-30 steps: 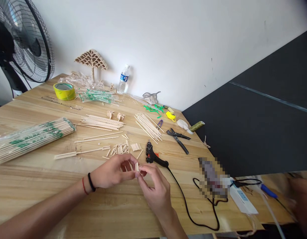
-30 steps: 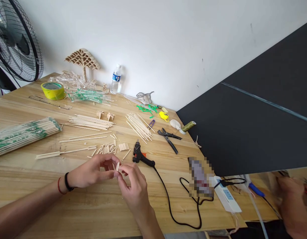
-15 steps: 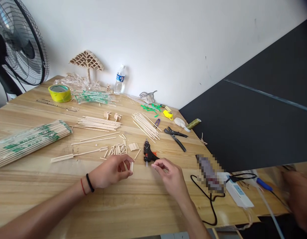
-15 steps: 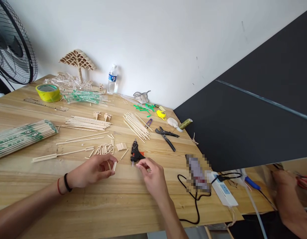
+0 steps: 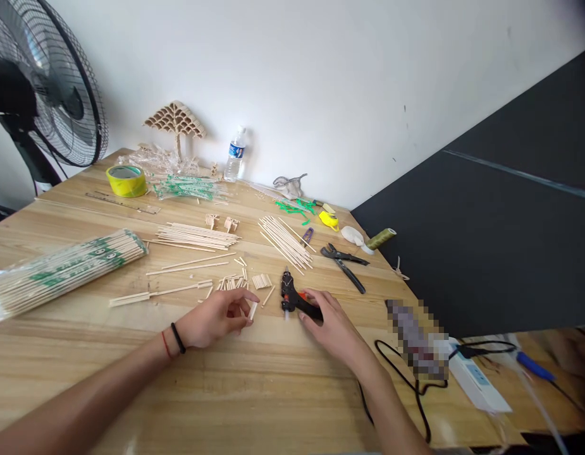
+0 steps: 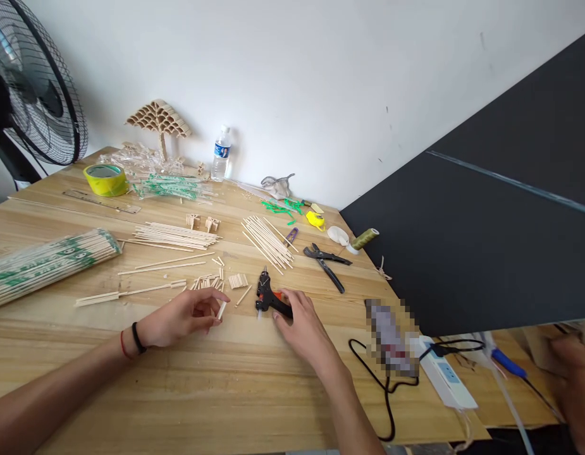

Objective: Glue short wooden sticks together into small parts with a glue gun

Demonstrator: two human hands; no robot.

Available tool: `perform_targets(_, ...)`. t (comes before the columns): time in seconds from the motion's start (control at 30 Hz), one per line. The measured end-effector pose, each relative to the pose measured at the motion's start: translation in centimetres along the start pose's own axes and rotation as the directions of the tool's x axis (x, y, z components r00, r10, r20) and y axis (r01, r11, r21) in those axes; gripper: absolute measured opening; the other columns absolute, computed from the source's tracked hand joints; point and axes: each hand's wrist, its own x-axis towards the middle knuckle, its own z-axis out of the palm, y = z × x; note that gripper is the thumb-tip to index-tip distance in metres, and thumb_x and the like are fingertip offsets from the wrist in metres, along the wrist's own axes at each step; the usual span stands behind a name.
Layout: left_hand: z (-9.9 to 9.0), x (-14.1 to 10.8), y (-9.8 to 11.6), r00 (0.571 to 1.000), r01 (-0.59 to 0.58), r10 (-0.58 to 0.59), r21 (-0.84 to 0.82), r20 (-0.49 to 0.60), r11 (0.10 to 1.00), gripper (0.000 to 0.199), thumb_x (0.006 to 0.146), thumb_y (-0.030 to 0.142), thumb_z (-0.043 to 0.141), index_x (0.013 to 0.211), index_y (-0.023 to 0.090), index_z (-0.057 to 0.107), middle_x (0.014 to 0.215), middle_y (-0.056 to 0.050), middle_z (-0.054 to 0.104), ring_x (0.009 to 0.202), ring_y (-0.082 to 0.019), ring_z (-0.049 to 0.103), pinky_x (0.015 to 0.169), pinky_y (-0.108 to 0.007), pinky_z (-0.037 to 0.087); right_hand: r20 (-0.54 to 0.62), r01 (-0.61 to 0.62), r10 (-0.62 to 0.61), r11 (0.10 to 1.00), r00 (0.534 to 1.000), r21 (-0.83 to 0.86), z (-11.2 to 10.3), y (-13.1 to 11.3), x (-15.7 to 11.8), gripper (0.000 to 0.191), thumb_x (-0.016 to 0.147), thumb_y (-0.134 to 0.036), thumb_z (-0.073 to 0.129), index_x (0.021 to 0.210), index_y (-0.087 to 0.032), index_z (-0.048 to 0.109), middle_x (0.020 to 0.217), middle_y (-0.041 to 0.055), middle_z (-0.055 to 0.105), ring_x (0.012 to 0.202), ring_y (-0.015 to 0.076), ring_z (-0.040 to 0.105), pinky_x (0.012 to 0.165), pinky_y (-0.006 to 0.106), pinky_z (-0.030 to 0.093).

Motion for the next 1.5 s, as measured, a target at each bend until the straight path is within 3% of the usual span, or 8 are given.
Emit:
perform_targets(0.3, -0.1, -0.1, -0.2, 1.0, -0.012, 0.012, -0.027, -0.004, 1.0, 0.04, 0.087, 0.032, 0.075, 0.122, 0.016, 0.064, 0.077, 0.003, 0.061, 0.07, -0.013, 0.057, 0.066, -0.026, 0.044, 0.019, 0.005, -0.005, 1.0, 1.0, 0.022, 0.7, -0.1, 2.0, 0.045, 0.069, -0.009, 0.061, 0.11, -0.022, 0.073, 0.106, 0.0062, 0.073, 0.1, 0.0256, 0.072, 0.093, 0.039, 0.055)
perform_targets(0.5, -0.6, 0.1, -0.6, 1.0, -0.009, 0.009, -0.093, -0.003, 0.996, 0.042, 0.085, 0.029, 0.077, 0.123, 0.016, 0.066, 0.079, 0.002, 0.064, 0.069, -0.013, 0.059, 0.067, -0.027, 0.047, -0.118, -0.074, 0.083, 0.994, 0.99, 0.083, -1.0, 0.7, 3.5, 0.014, 0.081, -0.033, 0.065, 0.089, -0.022, 0.069, 0.082, 0.0063, 0.073, 0.079, 0.0281, 0.069, 0.075, 0.039, 0.053)
perform_targets(0.73, -1.5, 0.4, -0.4, 0.995, -0.038, 0.017, -0.219, -0.094, 0.975, 0.056, 0.088, 0.04, 0.079, 0.133, 0.014, 0.06, 0.083, 0.0, 0.067, 0.066, -0.011, 0.059, 0.067, -0.028, 0.047, -0.045, -0.04, 0.057, 0.951, 0.997, 0.307, -0.9, -1.1, 5.3, 0.032, 0.086, -0.055, 0.073, 0.078, -0.024, 0.072, 0.081, 0.0045, 0.076, 0.086, 0.0286, 0.07, 0.083, 0.039, 0.055)
perform_targets(1.07, -1.5, 0.4, 0.2, 0.994, -0.001, -0.042, -0.394, -0.101, 0.919, 0.052, 0.083, 0.04, 0.087, 0.122, 0.014, 0.065, 0.082, -0.002, 0.07, 0.064, -0.012, 0.067, 0.064, -0.026, 0.049, 0.119, -0.066, -0.01, 0.79, 0.993, 0.61, 3.0, -2.1, 3.0, 0.042, 0.089, -0.061, 0.072, 0.075, -0.021, 0.069, 0.075, 0.0064, 0.069, 0.075, 0.0263, 0.065, 0.072, 0.041, 0.057)
perform_targets(1.2, -0.6, -0.3, 1.0, 0.992, 0.119, -0.092, -0.455, 0.081, 0.883, 0.046, 0.083, 0.036, 0.087, 0.119, 0.017, 0.066, 0.086, -0.003, 0.072, 0.066, -0.012, 0.068, 0.067, -0.025, 0.052, 0.23, -0.178, -0.02, 0.573, 0.973, 0.8, 3.1, -2.6, 1.7, 0.035, 0.09, -0.052, 0.073, 0.074, -0.021, 0.067, 0.076, 0.0064, 0.065, 0.076, 0.0253, 0.061, 0.076, 0.044, 0.056)
perform_targets(1.3, -0.5, -0.7, 1.6, 0.958, 0.234, -0.155, -0.347, 0.24, 0.908, 0.036, 0.081, 0.028, 0.088, 0.109, 0.015, 0.069, 0.083, -0.002, 0.072, 0.07, -0.012, 0.068, 0.071, -0.024, 0.053, 0.299, -0.26, -0.04, 0.392, 0.953, 0.883, 3.0, -3.3, 1.5, 0.032, 0.091, -0.048, 0.074, 0.074, -0.022, 0.067, 0.076, 0.0039, 0.056, 0.076, 0.0223, 0.056, 0.074, 0.042, 0.055)
perform_targets(1.37, -0.9, -0.6, 1.8, 0.953, 0.268, -0.21, -0.284, 0.217, 0.921, 0.034, 0.082, 0.024, 0.086, 0.109, 0.015, 0.069, 0.088, -0.003, 0.072, 0.076, -0.012, 0.066, 0.075, -0.024, 0.052, 0.323, -0.287, -0.038, 0.368, 0.946, 0.884, 3.0, -3.5, 1.5, 0.029, 0.091, -0.045, 0.075, 0.075, -0.022, 0.067, 0.076, 0.0029, 0.055, 0.075, 0.0207, 0.053, 0.073, 0.039, 0.053)
perform_targets(1.5, -1.4, 0.0, 1.7, 0.988, 0.146, -0.152, -0.346, 0.01, 0.927, 0.037, 0.089, 0.033, 0.081, 0.116, 0.016, 0.063, 0.086, 0.0, 0.066, 0.077, -0.012, 0.063, 0.077, -0.025, 0.051, 0.333, -0.279, -0.041, 0.456, 0.942, 0.845, 3.1, -3.2, 1.3, 0.033, 0.092, -0.05, 0.073, 0.076, -0.022, 0.066, 0.074, 0.0032, 0.057, 0.074, 0.0218, 0.054, 0.073, 0.04, 0.052)
